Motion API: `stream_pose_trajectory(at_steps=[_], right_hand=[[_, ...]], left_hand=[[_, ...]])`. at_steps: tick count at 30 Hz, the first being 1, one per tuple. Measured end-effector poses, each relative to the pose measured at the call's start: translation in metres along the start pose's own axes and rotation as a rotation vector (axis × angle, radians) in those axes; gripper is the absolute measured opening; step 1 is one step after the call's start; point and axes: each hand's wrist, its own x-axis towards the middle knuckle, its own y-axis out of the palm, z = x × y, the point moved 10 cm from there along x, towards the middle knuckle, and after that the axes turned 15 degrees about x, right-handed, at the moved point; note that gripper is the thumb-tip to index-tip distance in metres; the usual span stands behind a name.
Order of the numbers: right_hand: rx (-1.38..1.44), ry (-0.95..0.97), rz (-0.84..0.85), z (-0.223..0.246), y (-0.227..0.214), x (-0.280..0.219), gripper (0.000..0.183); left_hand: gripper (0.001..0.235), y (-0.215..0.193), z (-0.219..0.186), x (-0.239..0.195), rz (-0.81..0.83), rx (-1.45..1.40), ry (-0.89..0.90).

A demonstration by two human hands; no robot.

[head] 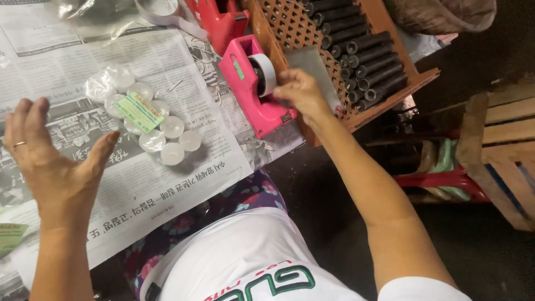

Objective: Labeling and packaging small tea light candles into plastic bags using a tape dispenser.

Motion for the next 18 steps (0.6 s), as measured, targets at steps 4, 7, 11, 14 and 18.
stream_pose_trajectory(at_steps=[4, 7, 11, 14, 18], right_hand=[[0.079, -0.131, -0.063, 0.028, -0.026, -0.049, 0.031], [0.117, -0.204, -0.04, -0.012, -0.057, -0.056, 0.039], [0.462, -0.204, -0.02, -0.092, -0.079, -0.041, 0.043], [0.469, -0.176, -0.037, -0.121, -0.08, -0.033, 0.035], [0.492, -0.18, -0.002, -0.115, -0.08, -0.031, 0.037]], left_hand=[[0.072, -0.018, -0.017, 0.001, 0.047, -0.088, -0.019], [0.069, 0.002, -0.003, -0.01, 0.159, -0.381, -0.114], [0.048, 0.049, 0.021, -0.032, 0.338, -0.984, -0.26], [0.051, 0.025, -0.049, -0.015, 0.048, -0.229, 0.062], [0.066, 0.129, -0.169, -0.048, 0.17, -0.474, 0.108]])
